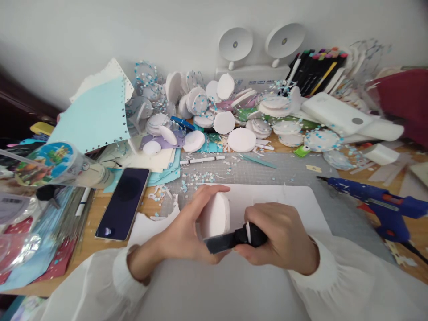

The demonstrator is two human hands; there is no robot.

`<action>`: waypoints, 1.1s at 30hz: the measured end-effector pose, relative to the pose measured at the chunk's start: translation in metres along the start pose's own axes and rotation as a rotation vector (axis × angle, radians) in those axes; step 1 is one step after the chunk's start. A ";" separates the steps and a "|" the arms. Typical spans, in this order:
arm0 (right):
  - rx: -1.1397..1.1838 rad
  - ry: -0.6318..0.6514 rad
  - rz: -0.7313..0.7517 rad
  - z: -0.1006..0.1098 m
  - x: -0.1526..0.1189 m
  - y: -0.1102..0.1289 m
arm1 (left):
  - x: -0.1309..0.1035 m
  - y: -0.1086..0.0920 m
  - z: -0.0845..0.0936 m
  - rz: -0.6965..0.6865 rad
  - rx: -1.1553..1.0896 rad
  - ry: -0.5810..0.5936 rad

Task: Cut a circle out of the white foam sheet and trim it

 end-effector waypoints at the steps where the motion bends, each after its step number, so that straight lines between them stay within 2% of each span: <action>1: -0.004 -0.002 -0.001 0.000 0.000 0.000 | 0.001 -0.002 0.001 -0.021 0.038 -0.010; 6: -0.045 -0.009 0.011 0.002 -0.001 -0.002 | 0.001 -0.010 0.005 -0.092 0.181 -0.048; 13: -0.101 0.013 0.040 -0.003 -0.003 -0.001 | -0.002 -0.003 0.013 -0.035 0.311 -0.073; 23: -0.147 0.057 0.033 -0.009 -0.002 -0.001 | -0.004 0.006 0.014 0.115 0.368 -0.044; 33: -0.179 0.038 0.002 -0.006 -0.002 -0.013 | -0.005 0.003 0.017 0.089 0.330 -0.131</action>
Point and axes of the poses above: each hand's wrist, its own x-axis towards the middle knuckle, its own z-axis out of the back of the hand, y = z × x, the point moved 10 cm from there along x, towards the middle knuckle, and after that the axes turned 5 degrees about -z, right-handed, at the moved point
